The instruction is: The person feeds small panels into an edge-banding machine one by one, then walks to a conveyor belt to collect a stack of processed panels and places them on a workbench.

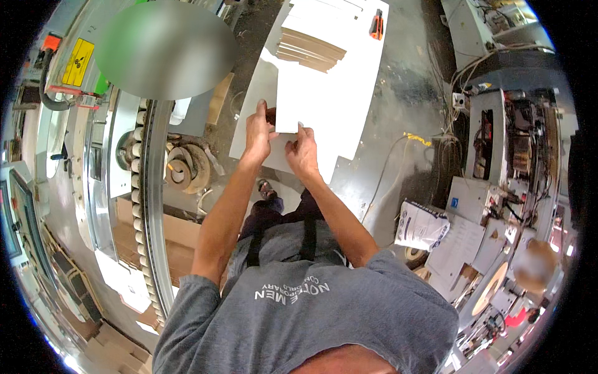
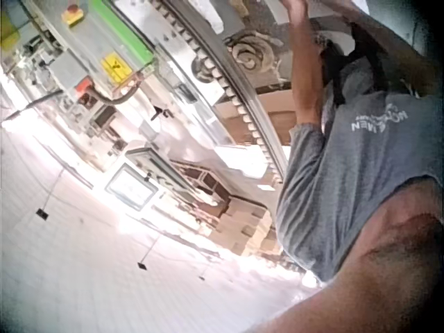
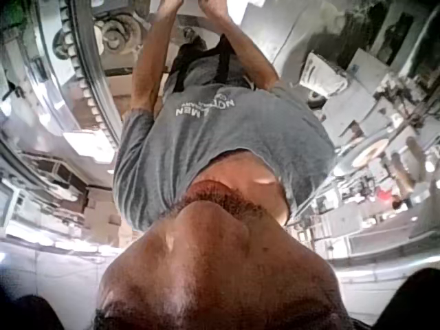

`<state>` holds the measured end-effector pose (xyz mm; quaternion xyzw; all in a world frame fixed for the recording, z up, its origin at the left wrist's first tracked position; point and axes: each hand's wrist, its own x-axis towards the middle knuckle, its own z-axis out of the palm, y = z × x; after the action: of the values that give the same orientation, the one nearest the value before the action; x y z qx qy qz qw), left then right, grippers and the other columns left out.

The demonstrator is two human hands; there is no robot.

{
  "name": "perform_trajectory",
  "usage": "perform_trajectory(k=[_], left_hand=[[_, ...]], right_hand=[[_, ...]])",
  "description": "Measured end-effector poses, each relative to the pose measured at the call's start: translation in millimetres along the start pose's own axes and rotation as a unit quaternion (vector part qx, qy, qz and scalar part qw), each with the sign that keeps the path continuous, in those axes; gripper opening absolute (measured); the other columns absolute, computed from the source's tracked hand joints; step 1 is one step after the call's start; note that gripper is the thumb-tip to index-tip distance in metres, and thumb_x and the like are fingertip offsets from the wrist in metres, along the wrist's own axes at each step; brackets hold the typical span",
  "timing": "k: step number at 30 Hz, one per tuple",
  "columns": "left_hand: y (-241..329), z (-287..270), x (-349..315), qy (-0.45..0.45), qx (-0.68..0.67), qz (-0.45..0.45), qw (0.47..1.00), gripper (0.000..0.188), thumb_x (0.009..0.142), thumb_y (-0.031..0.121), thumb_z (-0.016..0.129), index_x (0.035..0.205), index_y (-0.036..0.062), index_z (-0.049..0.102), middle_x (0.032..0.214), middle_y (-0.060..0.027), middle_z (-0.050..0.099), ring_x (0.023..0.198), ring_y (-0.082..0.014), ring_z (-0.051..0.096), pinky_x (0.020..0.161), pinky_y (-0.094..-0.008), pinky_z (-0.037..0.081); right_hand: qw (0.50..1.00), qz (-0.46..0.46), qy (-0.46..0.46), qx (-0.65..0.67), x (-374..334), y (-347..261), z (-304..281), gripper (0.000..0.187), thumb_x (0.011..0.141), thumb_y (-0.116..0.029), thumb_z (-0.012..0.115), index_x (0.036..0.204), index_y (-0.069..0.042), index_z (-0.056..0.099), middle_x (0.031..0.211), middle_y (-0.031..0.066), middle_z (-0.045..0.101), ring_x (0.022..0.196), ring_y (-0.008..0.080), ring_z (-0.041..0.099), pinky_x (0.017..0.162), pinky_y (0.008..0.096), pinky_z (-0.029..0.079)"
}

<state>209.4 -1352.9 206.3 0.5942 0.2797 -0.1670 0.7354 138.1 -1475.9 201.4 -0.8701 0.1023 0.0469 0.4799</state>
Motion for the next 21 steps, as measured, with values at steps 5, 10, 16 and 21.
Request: perform_trajectory(k=[5, 10, 16, 21], left_hand=[[23, -9, -20, -0.03, -0.01, -0.02, 0.999, 0.075, 0.094, 0.065, 0.047, 0.117, -0.0047, 0.063, 0.103, -0.0149, 0.066, 0.094, -0.0229, 0.063, 0.084, -0.0456, 0.05], [40, -20, -28, 0.03, 0.193, 0.17, 0.966, 0.076, 0.084, 0.057, 0.068, 0.124, -0.0069, 0.059, 0.116, -0.0214, 0.065, 0.108, -0.0296, 0.062, 0.092, -0.0471, 0.05], [86, 15, -90, 0.09, 0.502, 0.411, 0.756, 0.088, 0.07, 0.052, 0.083, 0.126, -0.0106, 0.057, 0.12, -0.0277, 0.061, 0.111, -0.0405, 0.058, 0.096, -0.0476, 0.048], [83, 38, -92, 0.105, 0.565, 0.407, 0.71, 0.079, 0.07, 0.049, 0.081, 0.123, -0.0067, 0.06, 0.118, -0.0245, 0.062, 0.111, -0.0386, 0.057, 0.093, -0.0487, 0.048]], right_hand=[[0.999, 0.023, 0.016, 0.014, -22, -12, 13, 0.057, 0.08, 0.005, 0.056, 0.135, 0.008, 0.045, 0.116, 0.0291, 0.051, 0.098, 0.043, 0.058, 0.088, 0.0467, 0.051], [0.999, 0.016, 0.027, 0.022, -26, -9, 8, 0.058, 0.08, 0.006, 0.057, 0.136, 0.007, 0.045, 0.118, 0.028, 0.052, 0.092, 0.0376, 0.061, 0.085, 0.044, 0.053], [0.998, 0.002, 0.042, 0.039, -30, 14, -33, 0.055, 0.083, 0.003, 0.058, 0.137, 0.004, 0.048, 0.121, 0.022, 0.053, 0.087, 0.0255, 0.063, 0.078, 0.0377, 0.056], [0.995, 0.029, 0.059, 0.069, -28, 24, -53, 0.048, 0.085, -0.002, 0.058, 0.133, -0.003, 0.056, 0.12, 0.0142, 0.059, 0.089, 0.0208, 0.062, 0.074, 0.0326, 0.055]])
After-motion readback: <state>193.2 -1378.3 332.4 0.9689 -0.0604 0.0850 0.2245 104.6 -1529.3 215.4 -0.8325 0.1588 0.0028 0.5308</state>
